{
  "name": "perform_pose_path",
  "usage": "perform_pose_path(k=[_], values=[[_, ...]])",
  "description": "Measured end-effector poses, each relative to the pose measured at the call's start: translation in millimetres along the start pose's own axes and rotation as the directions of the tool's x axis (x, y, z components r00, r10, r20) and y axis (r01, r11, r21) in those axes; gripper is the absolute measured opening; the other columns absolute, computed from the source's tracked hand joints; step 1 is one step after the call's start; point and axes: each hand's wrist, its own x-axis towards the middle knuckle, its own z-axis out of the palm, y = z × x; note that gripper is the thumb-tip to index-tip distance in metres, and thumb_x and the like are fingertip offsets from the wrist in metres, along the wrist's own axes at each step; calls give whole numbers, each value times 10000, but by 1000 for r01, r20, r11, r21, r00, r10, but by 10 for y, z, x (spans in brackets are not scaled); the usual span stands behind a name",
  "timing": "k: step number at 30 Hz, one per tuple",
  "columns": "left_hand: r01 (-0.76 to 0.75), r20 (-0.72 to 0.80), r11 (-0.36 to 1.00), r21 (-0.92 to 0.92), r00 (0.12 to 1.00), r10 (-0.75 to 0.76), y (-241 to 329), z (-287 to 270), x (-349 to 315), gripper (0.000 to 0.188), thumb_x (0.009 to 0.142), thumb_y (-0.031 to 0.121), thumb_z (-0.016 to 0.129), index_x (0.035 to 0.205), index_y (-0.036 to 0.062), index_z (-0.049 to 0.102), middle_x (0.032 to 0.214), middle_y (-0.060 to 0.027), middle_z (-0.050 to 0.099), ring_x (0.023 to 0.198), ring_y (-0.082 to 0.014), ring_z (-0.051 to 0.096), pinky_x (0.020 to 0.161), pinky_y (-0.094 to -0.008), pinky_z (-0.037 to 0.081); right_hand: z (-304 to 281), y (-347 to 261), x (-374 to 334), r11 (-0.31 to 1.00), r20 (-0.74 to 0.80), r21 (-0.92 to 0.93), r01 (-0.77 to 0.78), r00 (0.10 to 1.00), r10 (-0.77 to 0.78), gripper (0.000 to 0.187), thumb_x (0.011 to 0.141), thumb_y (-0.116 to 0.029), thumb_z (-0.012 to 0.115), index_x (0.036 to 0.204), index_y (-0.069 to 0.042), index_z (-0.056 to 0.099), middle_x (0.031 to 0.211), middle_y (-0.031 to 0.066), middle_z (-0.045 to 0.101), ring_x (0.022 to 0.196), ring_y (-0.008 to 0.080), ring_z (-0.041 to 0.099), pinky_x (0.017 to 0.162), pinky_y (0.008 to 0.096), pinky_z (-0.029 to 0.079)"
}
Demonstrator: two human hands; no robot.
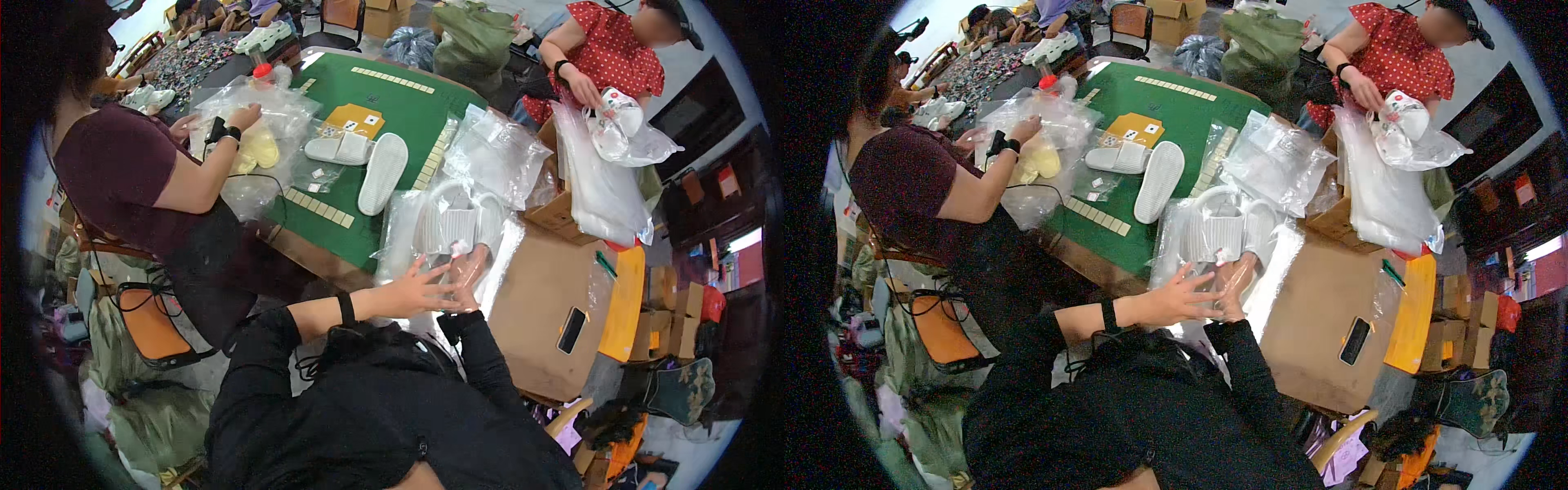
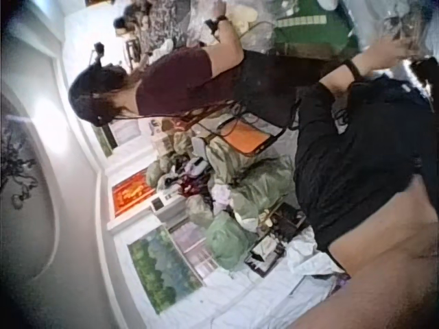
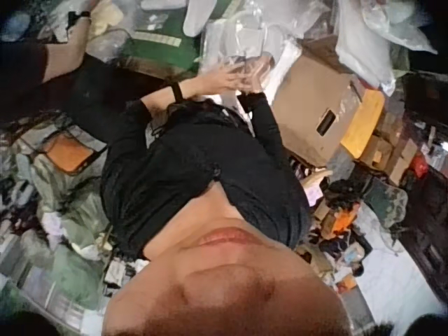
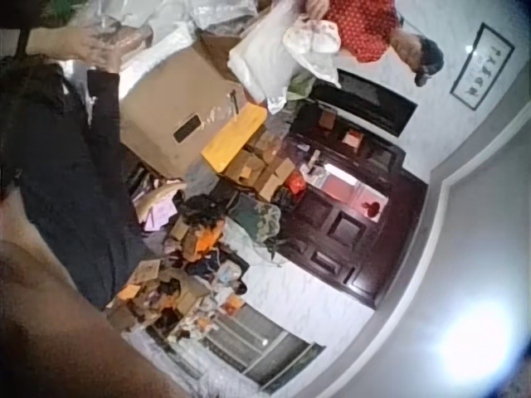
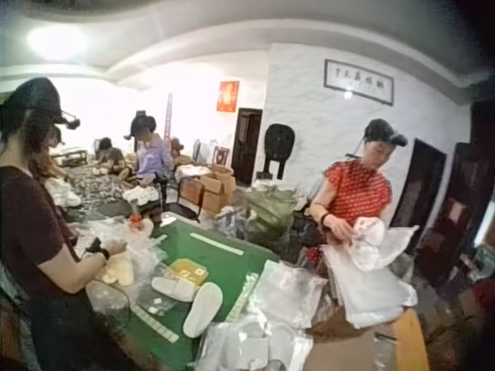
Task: The person is packing various pairs of slides/slippers into plastic bags at a packing station.
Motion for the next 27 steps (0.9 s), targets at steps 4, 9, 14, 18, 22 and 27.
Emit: perform_pose_path(k=[4, 9, 14, 18, 22, 27], values=[[-1, -22, 999, -35, 1000, 0, -37, -123, -206, 508, 799, 106, 538, 1258, 305, 451, 1408, -5, 291, 1327, -301, 175, 1044, -575, 103, 61, -259, -18, 991, -81, -130, 39, 996, -49, 188, 700, -70, 538, 796, 64, 448, 755, 197, 455, 778, 345, 473, 701, 414, 377], [407, -557, 904, -132, 724, -408, -154, -56, -316, 748, 753, 219, 649, 1366, 70, 248, 1404, -228, 214, 1306, -379, 188, 1041, -509, 168, 38, -434, -104, 996, -113, 82, 26, 994, -16, 117, 686, -64, 495, 735, 23, 434, 688, 137, 431, 676, 280, 441, 615, 373, 350], [189, -303, 557, -809, 678, -670, -351, 253, -311, 640, 860, 185, 539, 1356, -28, 195, 1328, -234, 357, 1237, -231, 361, 1000, -293, 278, 296, -343, -182, 890, 99, 371, -263, 965, 244, 133, 808, -73, 436, 845, 34, 505, 694, 74, 500, 655, 151, 485, 566, 315, 392], [280, -267, 503, -818, 589, -763, -414, 254, -359, 485, 908, 147, 451, 1326, -32, 282, 1129, -161, 526, 1038, -180, 501, 889, -281, 371, 335, -567, 29, 660, 85, 651, -376, 900, 428, 69, 818, -22, 401, 789, 2, 460, 638, 46, 485, 564, 92, 455, 457, 253, 356], [363, -102, 441, -821, 666, -739, -476, 343, -561, 472, 941, 136, 351, 1368, 8, 197, 897, -122, 516, 782, -128, 474, 726, -236, 398, 333, -520, 162, 619, 72, 690, -376, 886, 458, 106, 818, -3, 404, 729, -5, 463, 598, 73, 504, 501, 123, 495, 409, 275, 376], [455, 107, 456, -765, 788, -606, -624, 540, -698, 519, 953, 151, 333, 1384, -5, 89, 1341, -163, 339, 1229, -190, 333, 1000, -289, 292, 464, -126, 195, 973, -52, 16, -229, 972, 229, 169, 836, -70, 491, 689, 11, 473, 538, 99, 508, 405, 173, 510, 347, 298, 391]])
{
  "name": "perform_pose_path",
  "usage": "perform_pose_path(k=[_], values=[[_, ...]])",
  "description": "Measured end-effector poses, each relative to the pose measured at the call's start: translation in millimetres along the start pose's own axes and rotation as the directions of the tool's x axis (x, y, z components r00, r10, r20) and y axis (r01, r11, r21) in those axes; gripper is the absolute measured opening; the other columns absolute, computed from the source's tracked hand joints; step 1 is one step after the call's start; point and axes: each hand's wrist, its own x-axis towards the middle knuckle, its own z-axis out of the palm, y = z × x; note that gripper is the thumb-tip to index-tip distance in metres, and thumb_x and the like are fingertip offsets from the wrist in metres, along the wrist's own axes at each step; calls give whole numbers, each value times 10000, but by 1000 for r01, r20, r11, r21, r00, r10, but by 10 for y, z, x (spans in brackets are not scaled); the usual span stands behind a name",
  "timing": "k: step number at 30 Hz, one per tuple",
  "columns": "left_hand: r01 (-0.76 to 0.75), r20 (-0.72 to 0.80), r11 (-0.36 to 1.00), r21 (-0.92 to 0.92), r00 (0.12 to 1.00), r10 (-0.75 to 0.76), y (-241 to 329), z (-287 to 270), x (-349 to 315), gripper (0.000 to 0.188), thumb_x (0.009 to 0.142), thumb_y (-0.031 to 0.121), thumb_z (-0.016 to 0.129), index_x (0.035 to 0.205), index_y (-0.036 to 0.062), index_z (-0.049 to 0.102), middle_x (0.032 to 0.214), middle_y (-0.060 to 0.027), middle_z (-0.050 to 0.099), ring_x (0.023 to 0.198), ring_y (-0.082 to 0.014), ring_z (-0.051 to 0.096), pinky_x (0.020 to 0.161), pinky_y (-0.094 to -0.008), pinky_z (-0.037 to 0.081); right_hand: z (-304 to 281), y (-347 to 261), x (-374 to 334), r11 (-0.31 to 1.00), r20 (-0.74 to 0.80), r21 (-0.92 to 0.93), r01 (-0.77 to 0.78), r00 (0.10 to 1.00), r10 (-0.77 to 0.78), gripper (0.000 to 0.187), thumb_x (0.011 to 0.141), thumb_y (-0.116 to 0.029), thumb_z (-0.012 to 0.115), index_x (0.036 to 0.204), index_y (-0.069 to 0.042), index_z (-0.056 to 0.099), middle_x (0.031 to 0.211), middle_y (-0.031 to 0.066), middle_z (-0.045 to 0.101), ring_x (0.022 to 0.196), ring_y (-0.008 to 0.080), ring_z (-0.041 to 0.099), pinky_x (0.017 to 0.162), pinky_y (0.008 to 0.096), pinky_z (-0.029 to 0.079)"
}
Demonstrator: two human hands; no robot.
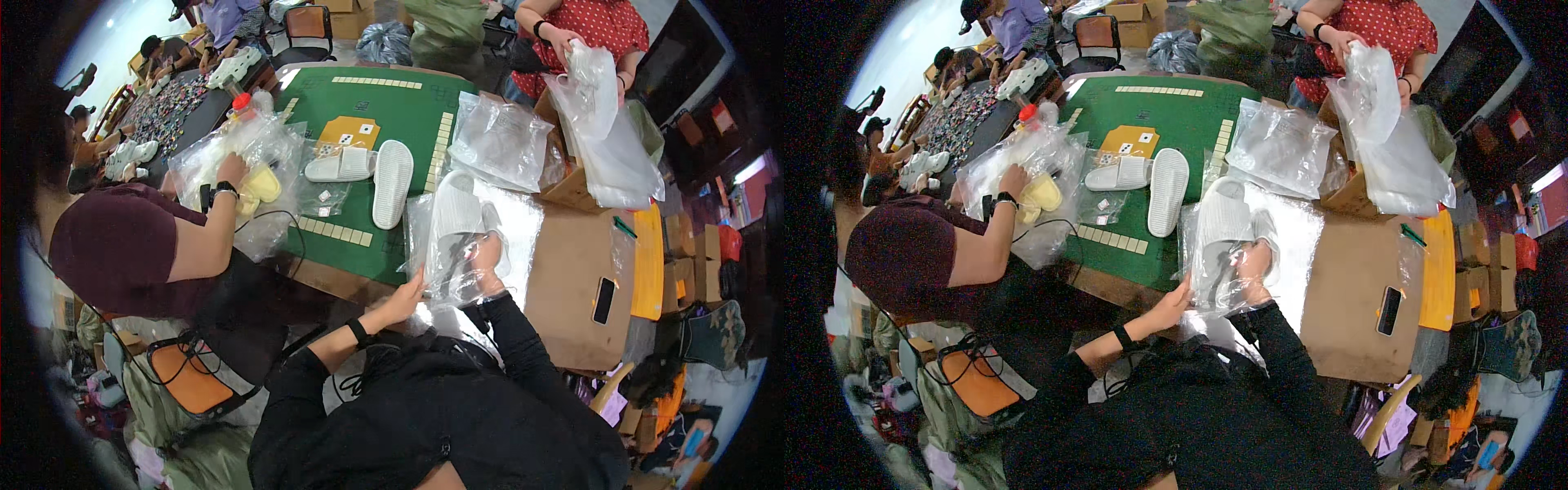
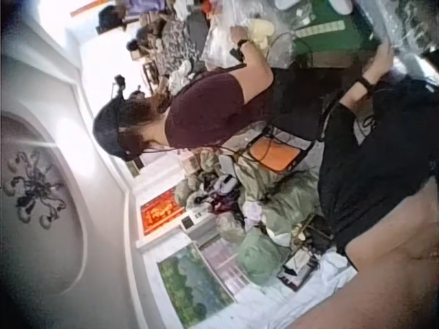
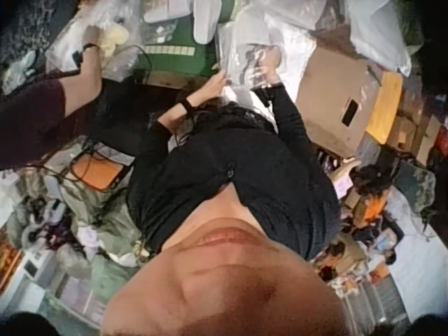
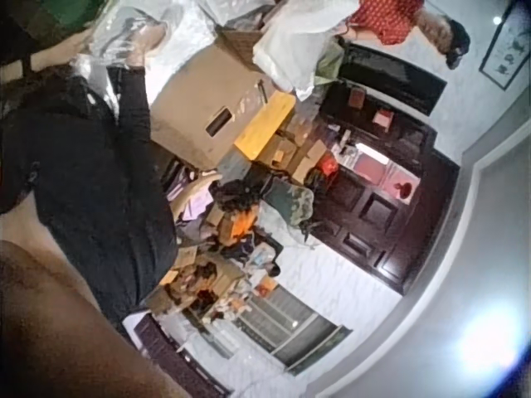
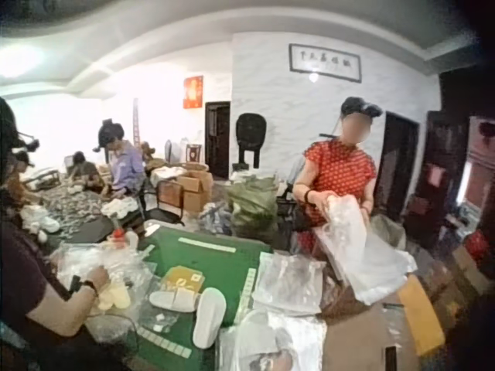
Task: The person is packing various pairs of slides/slippers into plastic bags at a packing station.
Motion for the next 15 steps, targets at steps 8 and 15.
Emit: perform_pose_path(k=[8, 15], values=[[330, 266, 662, -674, 943, -199, 167, -123, -70, 454, 906, 100, 444, 1321, 4, 289, 1133, -125, 546, 974, -180, 575, 825, -287, 459, 133, -285, -353, 963, 122, 162, 216, 964, -237, 308, 825, -207, 565, 1044, 6, 523, 945, 166, 539, 837, 290, 539, 775, 347, 435], [146, 301, 810, -567, 953, 39, 559, -584, 280, 332, 884, 200, 523, 1108, -44, 506, 1087, -122, 567, 952, -191, 580, 824, -302, 468, -607, -750, -605, 976, 449, 196, 97, 876, -178, 209, 826, -113, 535, 999, -11, 592, 997, 157, 544, 845, 307, 539, 800, 348, 423]])
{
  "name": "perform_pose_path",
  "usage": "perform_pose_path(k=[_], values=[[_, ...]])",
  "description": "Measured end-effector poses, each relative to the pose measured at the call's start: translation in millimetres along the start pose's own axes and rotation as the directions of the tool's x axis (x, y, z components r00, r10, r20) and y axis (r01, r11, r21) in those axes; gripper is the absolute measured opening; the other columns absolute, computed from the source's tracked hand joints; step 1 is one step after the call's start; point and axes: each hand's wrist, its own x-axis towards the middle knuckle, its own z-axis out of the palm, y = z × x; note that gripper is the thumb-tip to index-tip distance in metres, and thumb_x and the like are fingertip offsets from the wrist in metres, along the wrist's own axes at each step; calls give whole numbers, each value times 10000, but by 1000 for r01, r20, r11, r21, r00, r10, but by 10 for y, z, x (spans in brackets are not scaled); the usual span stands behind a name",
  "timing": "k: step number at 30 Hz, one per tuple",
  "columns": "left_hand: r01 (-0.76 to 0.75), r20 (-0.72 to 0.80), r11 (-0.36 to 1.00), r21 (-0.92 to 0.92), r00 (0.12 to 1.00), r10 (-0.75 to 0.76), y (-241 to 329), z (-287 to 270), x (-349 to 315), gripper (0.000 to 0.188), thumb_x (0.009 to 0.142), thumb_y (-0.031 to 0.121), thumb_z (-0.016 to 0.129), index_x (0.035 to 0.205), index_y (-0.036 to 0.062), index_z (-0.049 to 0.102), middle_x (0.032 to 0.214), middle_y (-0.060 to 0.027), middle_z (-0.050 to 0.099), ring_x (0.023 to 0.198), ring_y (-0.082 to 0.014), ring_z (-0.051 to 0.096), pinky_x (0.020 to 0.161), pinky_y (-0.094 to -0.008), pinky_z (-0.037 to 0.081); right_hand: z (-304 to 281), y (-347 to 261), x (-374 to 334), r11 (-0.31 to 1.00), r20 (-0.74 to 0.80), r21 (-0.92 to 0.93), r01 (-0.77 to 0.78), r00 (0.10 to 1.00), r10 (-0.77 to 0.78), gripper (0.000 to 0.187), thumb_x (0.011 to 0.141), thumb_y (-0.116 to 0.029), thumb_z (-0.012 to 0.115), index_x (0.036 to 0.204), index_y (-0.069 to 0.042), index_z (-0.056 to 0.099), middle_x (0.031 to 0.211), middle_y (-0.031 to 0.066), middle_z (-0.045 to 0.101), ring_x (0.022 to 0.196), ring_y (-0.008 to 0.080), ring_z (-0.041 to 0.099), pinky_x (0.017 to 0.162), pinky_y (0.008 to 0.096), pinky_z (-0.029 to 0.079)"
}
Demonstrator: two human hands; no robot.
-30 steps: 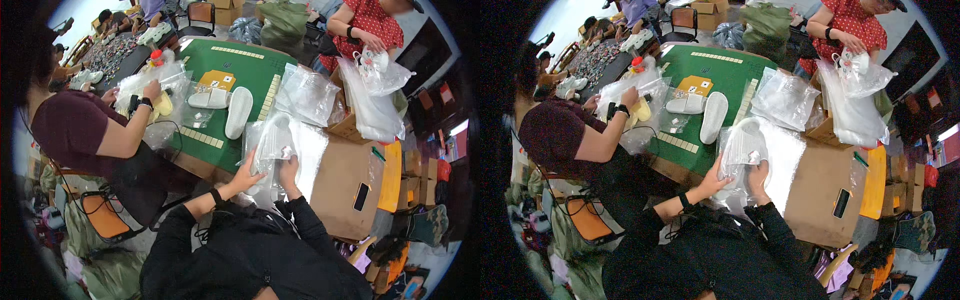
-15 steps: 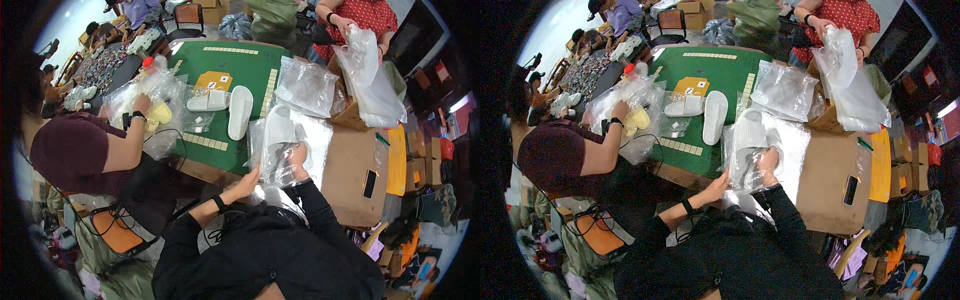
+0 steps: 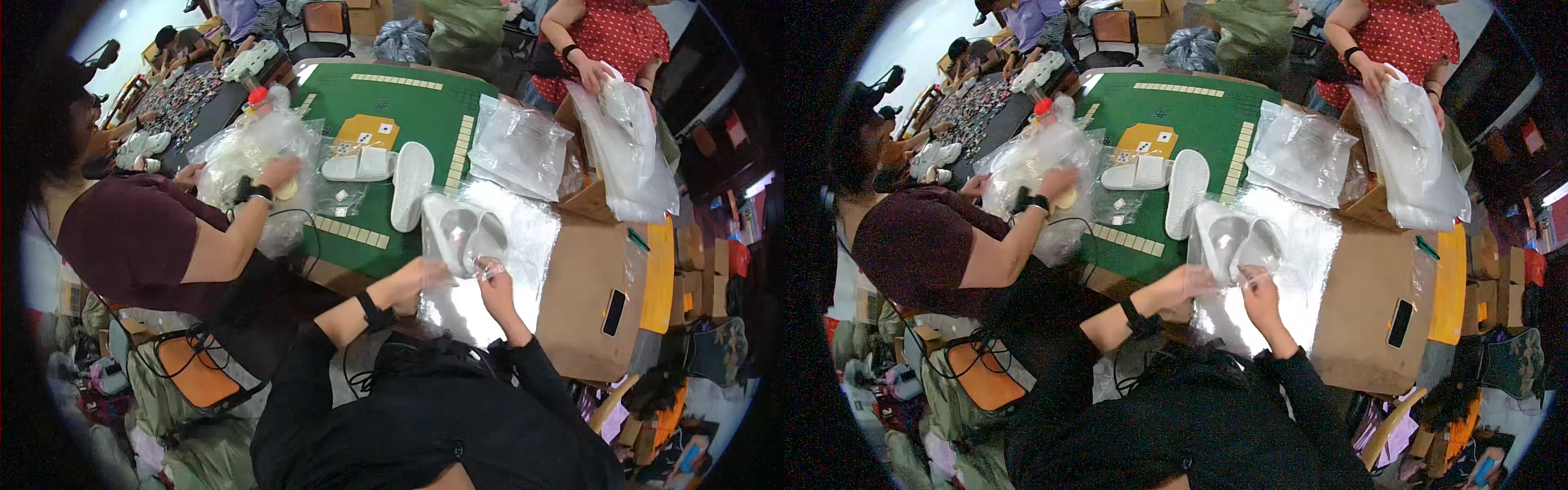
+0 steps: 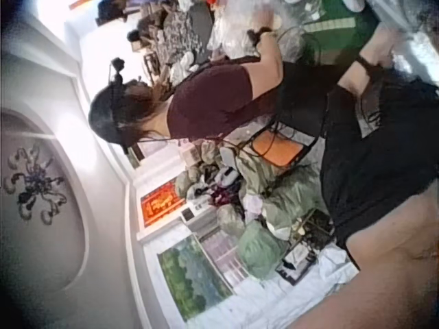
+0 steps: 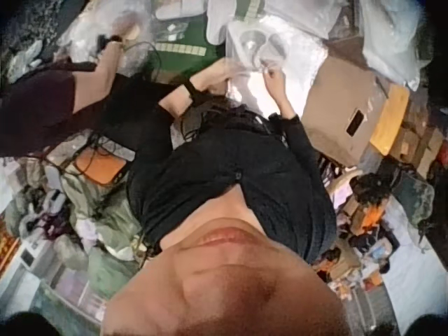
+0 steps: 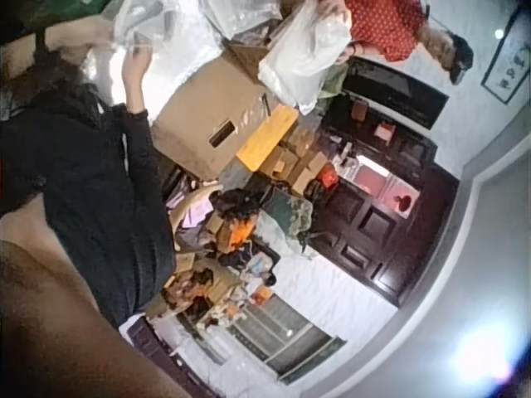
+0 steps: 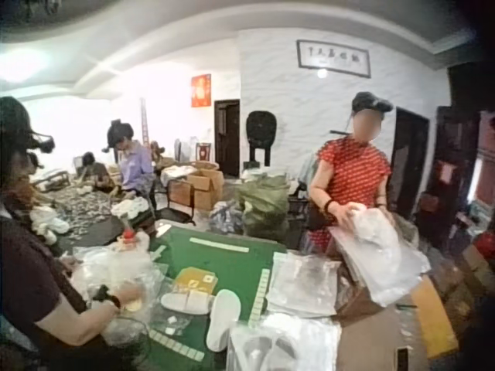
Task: The person is packing various pairs of slides/slippers into plastic bags at a packing station.
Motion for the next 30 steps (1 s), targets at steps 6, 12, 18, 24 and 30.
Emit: perform_pose_path(k=[6, 12, 18, 24, 30], values=[[-73, -265, 980, -183, 964, 22, 851, -192, 502, 307, 942, 193, 361, 1180, 9, 422, 1059, -118, 579, 1021, -238, 552, 832, -313, 443, -445, -655, -51, 915, -377, -265, 304, 841, -388, 202, 825, -1, 487, 1019, 29, 537, 985, 150, 549, 913, 265, 532, 821, 327, 413], [-357, -256, 909, 215, 878, 405, 1441, -215, 998, 250, 934, 178, 401, 1047, 6, 543, 974, -87, 593, 964, -168, 539, 858, -283, 406, -405, -510, -96, 965, -440, -61, 257, 861, -257, 227, 826, -16, 502, 1049, 20, 524, 970, 135, 557, 908, 224, 532, 831, 313, 405], [-587, -366, 589, 556, 463, 807, 1467, -707, 1129, 200, 919, 152, 449, 977, -11, 548, 881, -24, 564, 838, -106, 487, 838, -271, 385, -420, -424, -235, 976, -415, -121, 183, 883, -217, 230, 808, -26, 526, 1037, 1, 531, 966, 128, 568, 904, 233, 536, 825, 325, 397], [-496, -673, 701, 512, 275, 687, 697, -1722, 1256, 361, 913, 231, 454, 1182, -10, 449, 1162, -138, 497, 1060, -225, 457, 970, -309, 279, -387, -229, -232, 988, -372, -119, 98, 918, -136, 230, 816, -21, 526, 1045, 4, 525, 965, 125, 557, 832, 205, 563, 752, 295, 440], [692, -951, 654, 305, 257, 171, -238, -1751, 1101, 923, 705, 462, 661, 1356, 23, 175, 1318, -271, 321, 1189, -449, 339, 966, -488, 282, -323, -178, -288, 997, -287, -64, -34, 958, 14, 250, 800, -8, 546, 1050, -18, 532, 929, 91, 579, 803, 172, 546, 730, 278, 439]])
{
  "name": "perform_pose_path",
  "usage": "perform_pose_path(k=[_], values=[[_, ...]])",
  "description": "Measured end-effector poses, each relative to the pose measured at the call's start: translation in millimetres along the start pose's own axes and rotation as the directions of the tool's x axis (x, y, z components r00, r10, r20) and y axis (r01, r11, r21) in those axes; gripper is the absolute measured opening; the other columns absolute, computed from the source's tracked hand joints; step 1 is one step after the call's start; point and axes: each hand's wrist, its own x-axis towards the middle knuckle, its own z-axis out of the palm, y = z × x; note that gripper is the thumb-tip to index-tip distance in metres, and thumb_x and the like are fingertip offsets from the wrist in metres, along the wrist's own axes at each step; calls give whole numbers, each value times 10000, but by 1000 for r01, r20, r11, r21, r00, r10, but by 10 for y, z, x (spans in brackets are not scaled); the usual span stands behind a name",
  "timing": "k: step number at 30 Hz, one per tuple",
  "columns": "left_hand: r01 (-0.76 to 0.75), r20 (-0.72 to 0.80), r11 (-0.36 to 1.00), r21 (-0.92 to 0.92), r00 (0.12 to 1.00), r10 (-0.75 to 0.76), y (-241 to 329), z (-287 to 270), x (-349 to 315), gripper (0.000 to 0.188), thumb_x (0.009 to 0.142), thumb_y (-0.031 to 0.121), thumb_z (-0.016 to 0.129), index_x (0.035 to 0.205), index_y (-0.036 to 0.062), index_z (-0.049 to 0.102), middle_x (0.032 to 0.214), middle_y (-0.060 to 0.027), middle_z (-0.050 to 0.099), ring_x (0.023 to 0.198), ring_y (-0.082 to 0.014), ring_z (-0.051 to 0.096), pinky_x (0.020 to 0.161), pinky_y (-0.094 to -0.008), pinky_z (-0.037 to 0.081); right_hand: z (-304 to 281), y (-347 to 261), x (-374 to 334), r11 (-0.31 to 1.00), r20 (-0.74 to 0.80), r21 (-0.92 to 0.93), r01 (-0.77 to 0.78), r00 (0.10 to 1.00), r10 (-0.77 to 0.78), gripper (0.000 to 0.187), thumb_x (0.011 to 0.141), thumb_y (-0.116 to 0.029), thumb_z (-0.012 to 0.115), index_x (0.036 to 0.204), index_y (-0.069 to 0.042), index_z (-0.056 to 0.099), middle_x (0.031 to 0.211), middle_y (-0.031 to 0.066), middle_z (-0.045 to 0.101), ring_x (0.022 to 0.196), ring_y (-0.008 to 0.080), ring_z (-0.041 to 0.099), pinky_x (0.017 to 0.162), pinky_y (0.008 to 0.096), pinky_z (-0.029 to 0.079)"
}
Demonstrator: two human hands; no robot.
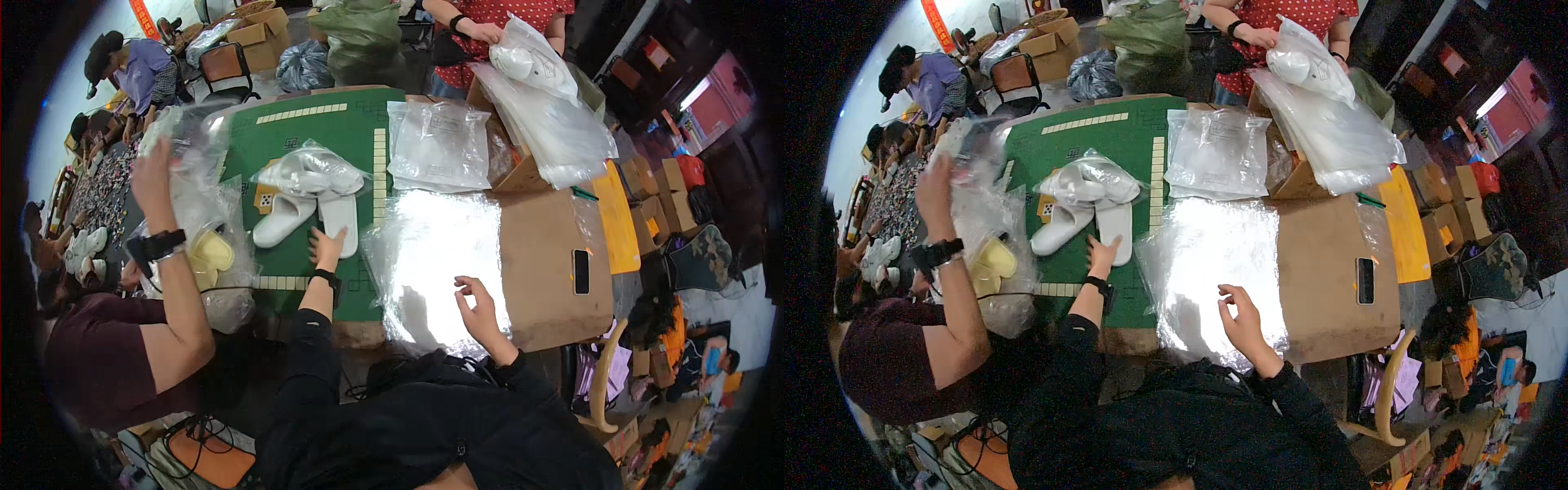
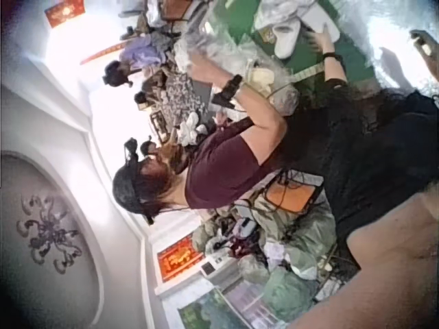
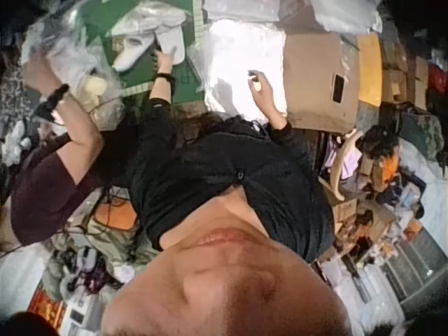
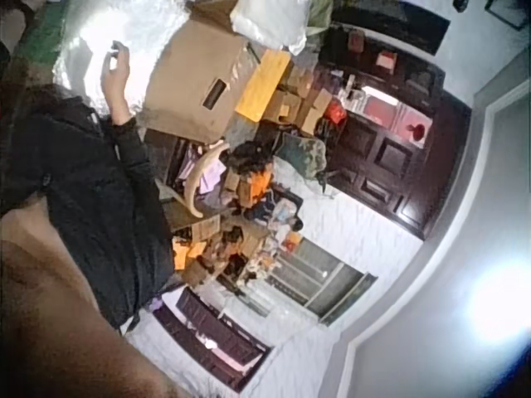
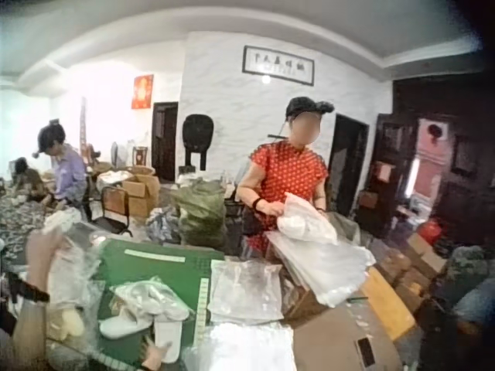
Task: The person is packing various pairs of slides/slippers into plastic bags at a packing station.
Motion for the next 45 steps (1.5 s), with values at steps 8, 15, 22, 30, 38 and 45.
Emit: perform_pose_path(k=[8, 15, 22, 30, 38, 45], values=[[224, 319, 647, -729, 947, 31, 177, -3, 74, 482, 747, 235, 676, 1120, 9, 472, 1023, -134, 556, 918, -255, 545, 735, -382, 452, 62, 124, 34, 994, 87, 62, -91, 993, 86, 277, 800, -20, 547, 1075, -22, 518, 927, 74, 588, 752, 136, 560, 686, 259, 444], [526, 519, -26, -850, 845, 129, 544, -941, -404, 162, 841, 168, 575, 974, 84, 539, 887, -21, 582, 767, -136, 544, 570, -283, 417, 71, 322, 76, 971, 66, 167, -171, 985, 162, 268, 825, -35, 520, 1092, -26, 508, 928, 58, 573, 738, 115, 557, 681, 246, 446], [712, 599, -8, -703, 597, 534, 651, -1866, -1539, 188, 911, 192, 462, 1020, 43, 495, 711, -14, 464, 545, -82, 410, 446, -202, 338, 252, 456, 198, 957, 276, 186, -222, 947, 166, 519, 785, -145, 622, 1239, -55, 387, 1115, 120, 499, 913, 208, 546, 767, 317, 454], [526, 857, 677, -515, 321, 402, 1002, -1785, -2837, 420, 929, 420, 367, 1072, 44, 487, 698, -16, 518, 436, -87, 458, 386, -195, 386, 137, 573, 560, 803, 304, 503, -319, 935, 181, 932, 638, -163, 785, 1341, 14, 199, 1295, 167, 384, 1182, 246, 397, 953, 325, 362], [986, 704, 164, -13, -107, 702, 904, -1057, -2822, 376, 904, 151, 377, 1254, 17, 343, 709, -65, 379, 442, -115, 350, 432, -223, 334, -481, 941, 371, 780, -162, 623, -60, 966, 203, 516, 825, -87, 553, 1280, -14, 321, 1166, 115, 486, 1091, 202, 461, 925, 298, 365], [616, 950, 754, -227, -29, 310, 518, 94, -2336, 382, 914, 160, 370, 1276, 46, 330, 884, -123, 520, 669, -155, 550, 556, -240, 451, -350, 1290, 176, 850, 11, 372, -373, 918, 397, 462, 802, -190, 606, 1191, -15, 429, 1048, 98, 569, 923, 167, 540, 790, 295, 431]])
